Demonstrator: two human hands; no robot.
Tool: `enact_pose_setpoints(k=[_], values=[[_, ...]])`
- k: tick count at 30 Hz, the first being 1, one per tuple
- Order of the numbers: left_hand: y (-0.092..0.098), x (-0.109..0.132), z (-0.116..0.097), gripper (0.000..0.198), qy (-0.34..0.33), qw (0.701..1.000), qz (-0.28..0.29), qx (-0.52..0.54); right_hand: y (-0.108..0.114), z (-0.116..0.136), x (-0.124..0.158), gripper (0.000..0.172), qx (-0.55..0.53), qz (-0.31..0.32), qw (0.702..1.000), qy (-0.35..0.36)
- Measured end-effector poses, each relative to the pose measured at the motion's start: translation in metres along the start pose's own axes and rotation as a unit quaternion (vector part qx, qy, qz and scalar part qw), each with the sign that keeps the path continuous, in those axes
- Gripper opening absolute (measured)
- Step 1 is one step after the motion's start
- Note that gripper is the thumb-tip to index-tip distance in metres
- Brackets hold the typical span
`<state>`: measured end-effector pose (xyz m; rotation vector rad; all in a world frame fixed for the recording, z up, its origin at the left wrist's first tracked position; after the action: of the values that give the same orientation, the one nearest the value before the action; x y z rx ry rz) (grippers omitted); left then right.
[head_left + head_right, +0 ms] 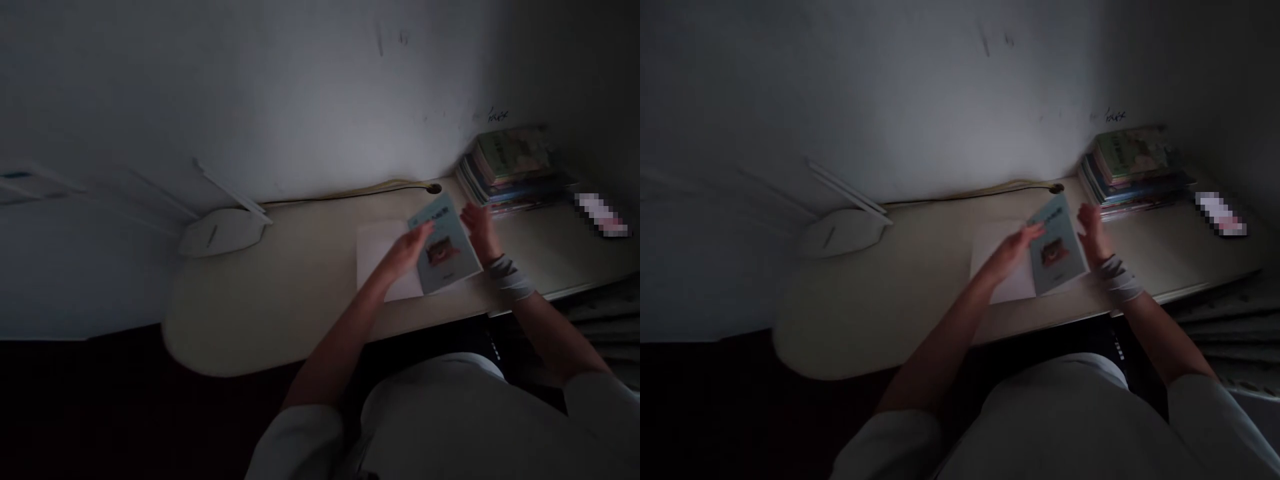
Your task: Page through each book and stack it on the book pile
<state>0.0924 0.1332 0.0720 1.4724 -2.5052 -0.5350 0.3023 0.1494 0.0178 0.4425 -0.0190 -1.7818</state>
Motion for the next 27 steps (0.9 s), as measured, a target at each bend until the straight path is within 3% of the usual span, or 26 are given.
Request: enact_pose_setpoints(k=[3,6,8,12,14,17,20,22,25,27], values=[[-0.033,0.001,-0.007,0.058,-0.067,0.966,0.061,-0.243,0.043,0.014,-0.014,0.058,0.004,-0.066,0.996,0.060],[-0.048,0.007,-0.002,0.053,-0.099,0.917,0.069,-0.381,0.052,0.025,-0.010,0.050,0.092,-0.001,0.985,0.146],[-0.052,0.011,0.007,0.053,-0.108,0.901,0.060,-0.416,0.036,0.026,-0.004,0.047,0.150,0.103,0.968,0.175],[-0.064,0.014,0.031,0.054,-0.107,0.882,0.012,-0.458,-0.022,0.023,-0.002,0.053,0.227,0.295,0.900,0.227],[-0.071,0.015,0.039,0.054,-0.115,0.876,-0.016,-0.469,-0.052,0.026,-0.012,0.055,0.250,0.340,0.876,0.234],[-0.075,0.021,0.041,0.048,-0.158,0.871,-0.023,-0.464,-0.092,0.034,-0.030,0.062,0.314,0.359,0.850,0.223],[-0.061,0.036,0.036,0.027,-0.247,0.873,-0.021,-0.419,-0.119,0.042,-0.035,0.068,0.383,0.388,0.811,0.211],[-0.036,0.049,0.038,0.027,-0.262,0.888,-0.109,-0.363,-0.129,0.045,-0.030,0.069,0.416,0.409,0.781,0.223],[0.013,0.060,0.060,0.031,-0.130,0.908,-0.310,-0.250,-0.136,0.050,-0.015,0.068,0.441,0.431,0.739,0.271],[0.038,0.061,0.083,0.042,-0.019,0.921,-0.351,-0.168,-0.143,0.054,-0.005,0.067,0.427,0.453,0.716,0.317]])
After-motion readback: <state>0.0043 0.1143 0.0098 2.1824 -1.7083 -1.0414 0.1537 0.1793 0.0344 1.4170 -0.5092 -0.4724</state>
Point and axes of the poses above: each hand's wrist, its own x-axis away from the middle knuckle, its own y-axis out of the back of the hand, z = x × y, the point moved 2 cm from there along -x, towards the middle knuckle, and after that the axes turned 3 degrees about y, right-handed, at the moved point
